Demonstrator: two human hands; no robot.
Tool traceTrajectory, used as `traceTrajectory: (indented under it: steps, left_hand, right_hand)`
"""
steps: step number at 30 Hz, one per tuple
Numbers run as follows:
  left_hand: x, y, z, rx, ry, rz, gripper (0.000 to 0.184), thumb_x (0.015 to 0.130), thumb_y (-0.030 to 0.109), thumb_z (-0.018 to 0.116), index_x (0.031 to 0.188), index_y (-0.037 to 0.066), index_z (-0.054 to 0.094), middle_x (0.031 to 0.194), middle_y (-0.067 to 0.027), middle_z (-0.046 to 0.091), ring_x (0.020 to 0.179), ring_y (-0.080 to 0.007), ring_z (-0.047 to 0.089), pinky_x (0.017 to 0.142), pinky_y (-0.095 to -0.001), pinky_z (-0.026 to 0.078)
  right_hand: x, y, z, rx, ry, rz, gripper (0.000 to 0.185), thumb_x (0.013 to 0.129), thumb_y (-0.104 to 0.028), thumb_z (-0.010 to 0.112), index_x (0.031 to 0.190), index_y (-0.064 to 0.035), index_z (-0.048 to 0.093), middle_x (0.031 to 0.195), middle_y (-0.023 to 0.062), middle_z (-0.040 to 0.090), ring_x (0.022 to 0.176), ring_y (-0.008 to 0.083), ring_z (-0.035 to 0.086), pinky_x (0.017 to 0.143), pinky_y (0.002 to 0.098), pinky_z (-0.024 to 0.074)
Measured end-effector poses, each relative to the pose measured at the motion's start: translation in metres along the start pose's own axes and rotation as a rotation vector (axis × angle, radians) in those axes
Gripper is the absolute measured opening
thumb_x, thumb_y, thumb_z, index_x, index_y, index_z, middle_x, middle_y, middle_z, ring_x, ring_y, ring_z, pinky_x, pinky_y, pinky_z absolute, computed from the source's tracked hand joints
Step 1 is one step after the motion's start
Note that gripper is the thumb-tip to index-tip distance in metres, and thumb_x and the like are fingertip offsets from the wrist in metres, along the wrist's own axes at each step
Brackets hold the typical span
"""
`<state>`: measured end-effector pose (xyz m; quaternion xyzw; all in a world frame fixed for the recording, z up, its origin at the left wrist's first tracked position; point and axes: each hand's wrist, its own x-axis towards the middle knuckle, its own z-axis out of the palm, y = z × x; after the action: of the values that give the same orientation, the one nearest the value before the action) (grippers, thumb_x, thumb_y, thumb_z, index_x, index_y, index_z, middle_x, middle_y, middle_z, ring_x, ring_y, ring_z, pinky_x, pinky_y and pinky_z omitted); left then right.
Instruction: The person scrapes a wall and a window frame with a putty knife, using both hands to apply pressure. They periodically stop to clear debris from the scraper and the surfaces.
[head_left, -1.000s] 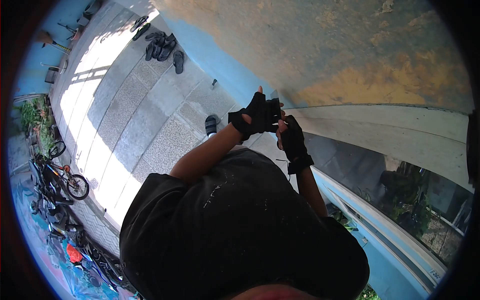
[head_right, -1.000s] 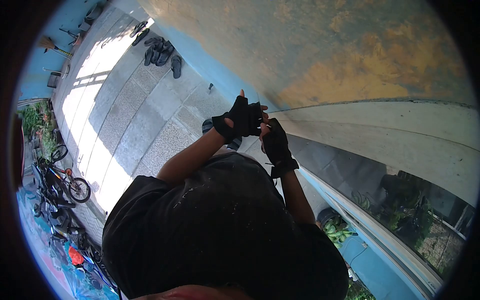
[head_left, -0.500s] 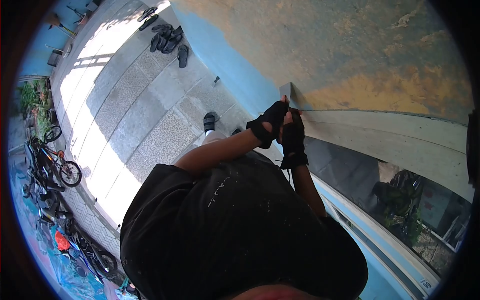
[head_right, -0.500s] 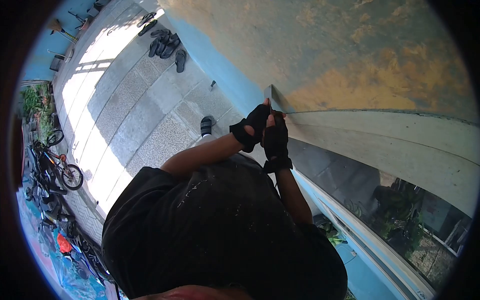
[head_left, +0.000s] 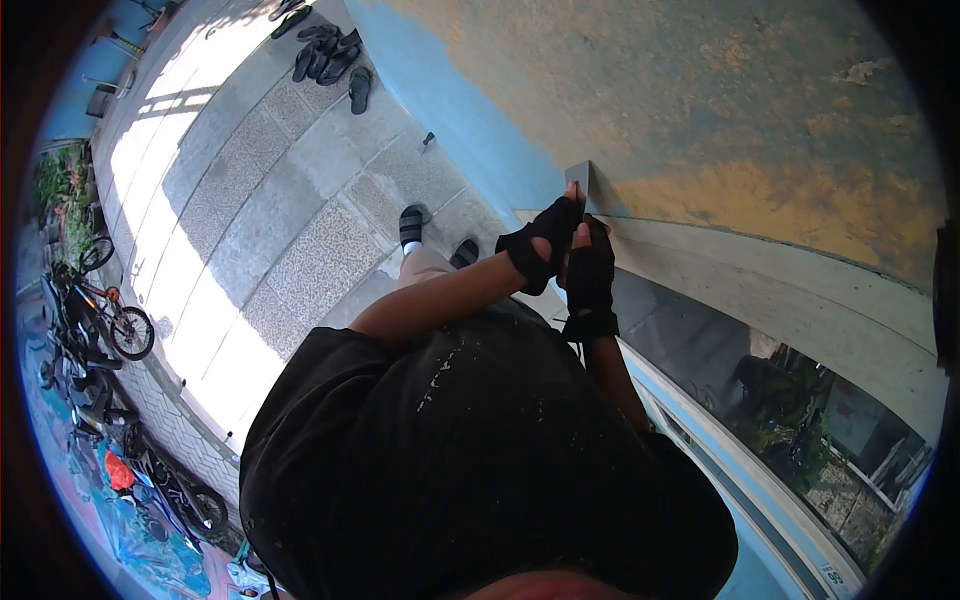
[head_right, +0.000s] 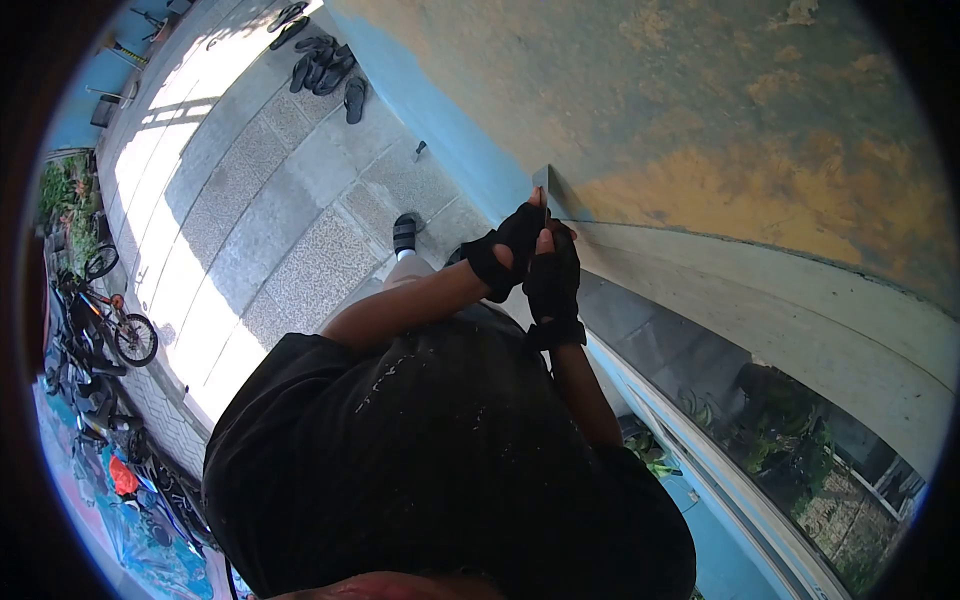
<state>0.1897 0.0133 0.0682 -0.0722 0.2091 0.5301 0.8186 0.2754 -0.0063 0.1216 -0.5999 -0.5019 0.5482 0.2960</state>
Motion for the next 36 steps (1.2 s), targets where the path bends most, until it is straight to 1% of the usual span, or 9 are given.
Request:
traceTrajectory:
  steps: [6, 9, 18, 19, 21, 26, 27, 29, 36]
  left_hand:
    - [0.014, -0.001, -0.029, -0.022, -0.240, -0.096, 0.063, 0.090, 0.067, 0.040, 0.108, 0.008, 0.055, 0.086, -0.0102, 0.064, 0.070, -0.0210, 0.062, 0.060, -0.0324, 0.052]
    - [0.027, -0.003, -0.044, -0.047, -0.229, -0.173, 0.072, 0.092, 0.068, 0.031, 0.112, 0.003, 0.056, 0.095, -0.0112, 0.062, 0.085, -0.0203, 0.061, 0.077, -0.0324, 0.051]
    - [0.002, 0.008, -0.015, -0.014, -0.074, -0.126, 0.069, 0.087, 0.070, 0.043, 0.113, 0.007, 0.055, 0.088, -0.0102, 0.064, 0.075, -0.0214, 0.062, 0.068, -0.0320, 0.052]
    - [0.002, 0.007, -0.013, -0.008, -0.074, -0.125, 0.069, 0.087, 0.070, 0.043, 0.113, 0.007, 0.055, 0.088, -0.0102, 0.064, 0.075, -0.0214, 0.062, 0.068, -0.0320, 0.052]
    - [-0.009, 0.007, 0.008, -0.132, -0.012, -0.076, 0.055, 0.091, 0.063, 0.043, 0.073, 0.012, 0.054, 0.082, -0.0120, 0.064, 0.075, -0.0248, 0.062, 0.068, -0.0373, 0.052]
    - [-0.005, 0.016, -0.006, -0.043, -0.052, 0.004, 0.054, 0.092, 0.062, 0.042, 0.076, 0.012, 0.054, 0.074, -0.0074, 0.059, 0.082, -0.0224, 0.061, 0.072, -0.0352, 0.050]
    - [-0.006, 0.017, -0.007, -0.038, -0.070, -0.032, 0.052, 0.092, 0.061, 0.042, 0.080, 0.012, 0.055, 0.072, -0.0061, 0.057, 0.084, -0.0215, 0.060, 0.073, -0.0343, 0.050]
    - [-0.006, 0.013, -0.004, -0.013, -0.081, -0.019, 0.051, 0.093, 0.060, 0.041, 0.083, 0.012, 0.055, 0.073, -0.0055, 0.056, 0.085, -0.0216, 0.060, 0.073, -0.0341, 0.050]
    - [-0.036, 0.023, 0.025, 0.238, 0.026, 0.133, 0.051, 0.093, 0.060, 0.042, 0.090, 0.011, 0.054, 0.075, -0.0032, 0.053, 0.086, -0.0220, 0.058, 0.075, -0.0333, 0.048]
  right_hand:
    - [0.003, -0.005, -0.004, 0.029, -0.031, 0.018, 0.034, 0.097, -0.032, 0.047, 0.114, -0.0039, 0.056, 0.076, 0.0015, 0.056, 0.057, 0.0087, 0.049, 0.050, 0.0250, 0.0402]
    - [0.001, -0.006, -0.002, 0.134, -0.053, 0.054, 0.032, 0.097, -0.031, 0.047, 0.114, -0.0045, 0.056, 0.075, 0.0013, 0.055, 0.054, 0.0086, 0.048, 0.049, 0.0247, 0.0395]
    - [-0.001, -0.005, 0.006, -0.150, 0.000, -0.136, 0.037, 0.098, -0.035, 0.045, 0.118, -0.0049, 0.053, 0.071, -0.0006, 0.053, 0.049, 0.0063, 0.044, 0.044, 0.0218, 0.0344]
    - [-0.005, -0.005, 0.001, -0.156, -0.010, -0.096, 0.039, 0.098, -0.033, 0.044, 0.122, -0.0040, 0.053, 0.084, 0.0057, 0.057, 0.060, 0.0131, 0.051, 0.054, 0.0268, 0.0402]
    - [-0.006, -0.007, 0.001, -0.159, -0.020, -0.056, 0.040, 0.099, -0.030, 0.042, 0.126, -0.0032, 0.053, 0.098, 0.0120, 0.062, 0.070, 0.0199, 0.057, 0.065, 0.0318, 0.0461]
    - [0.007, 0.002, 0.014, -0.294, 0.025, -0.185, 0.041, 0.099, -0.030, 0.041, 0.128, -0.0023, 0.052, 0.109, 0.0160, 0.059, 0.101, 0.0246, 0.058, 0.086, 0.0330, 0.0452]
    - [0.006, 0.007, 0.013, -0.289, 0.028, -0.190, 0.041, 0.099, -0.030, 0.041, 0.128, -0.0023, 0.052, 0.109, 0.0160, 0.059, 0.101, 0.0246, 0.058, 0.086, 0.0330, 0.0452]
    - [-0.001, 0.012, 0.009, -0.125, 0.037, -0.226, 0.038, 0.098, -0.034, 0.043, 0.117, -0.0026, 0.055, 0.090, 0.0048, 0.057, 0.071, 0.0128, 0.055, 0.058, 0.0268, 0.0432]
    - [-0.001, 0.010, 0.023, -0.249, 0.144, -0.428, 0.036, 0.099, -0.032, 0.042, 0.117, -0.0024, 0.055, 0.090, 0.0060, 0.057, 0.074, 0.0134, 0.056, 0.059, 0.0269, 0.0440]
